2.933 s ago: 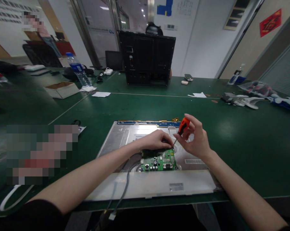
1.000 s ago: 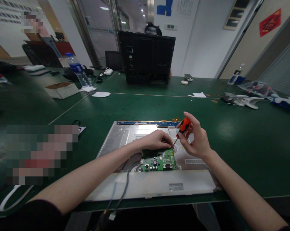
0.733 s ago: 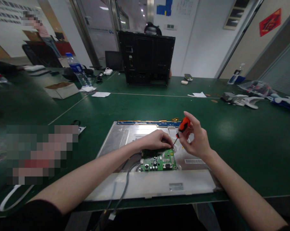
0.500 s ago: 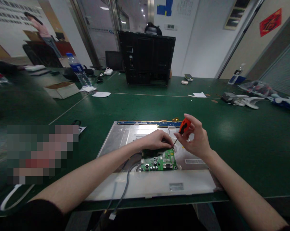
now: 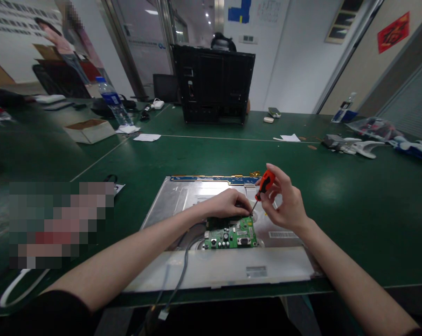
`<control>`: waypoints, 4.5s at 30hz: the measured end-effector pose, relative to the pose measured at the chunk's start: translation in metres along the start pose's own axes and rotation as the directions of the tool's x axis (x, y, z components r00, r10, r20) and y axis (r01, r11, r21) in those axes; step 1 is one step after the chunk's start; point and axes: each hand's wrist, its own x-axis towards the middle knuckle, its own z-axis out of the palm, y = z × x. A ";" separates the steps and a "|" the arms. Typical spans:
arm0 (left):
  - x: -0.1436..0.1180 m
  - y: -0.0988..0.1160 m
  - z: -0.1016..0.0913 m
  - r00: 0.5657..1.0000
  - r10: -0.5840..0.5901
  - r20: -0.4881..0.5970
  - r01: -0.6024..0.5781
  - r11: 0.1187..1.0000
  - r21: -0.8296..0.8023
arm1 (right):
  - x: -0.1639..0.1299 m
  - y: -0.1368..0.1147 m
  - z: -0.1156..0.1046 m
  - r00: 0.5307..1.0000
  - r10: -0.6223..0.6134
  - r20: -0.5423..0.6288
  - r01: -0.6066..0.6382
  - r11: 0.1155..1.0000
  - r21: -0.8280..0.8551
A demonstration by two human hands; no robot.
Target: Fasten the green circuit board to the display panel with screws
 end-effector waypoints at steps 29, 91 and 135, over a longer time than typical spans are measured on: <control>0.000 0.001 0.000 1.000 -0.011 -0.004 0.011 1.000 0.008 | 0.000 -0.001 0.002 1.000 0.005 -0.027 -0.005 1.000 -0.030; -0.001 0.005 -0.001 1.000 -0.008 0.004 0.008 1.000 0.013 | -0.001 0.001 0.003 0.998 -0.029 -0.063 0.023 0.994 -0.105; -0.001 0.001 -0.001 1.000 0.002 -0.003 -0.002 1.000 0.019 | 0.000 -0.001 0.001 0.999 -0.015 -0.039 0.013 0.999 -0.039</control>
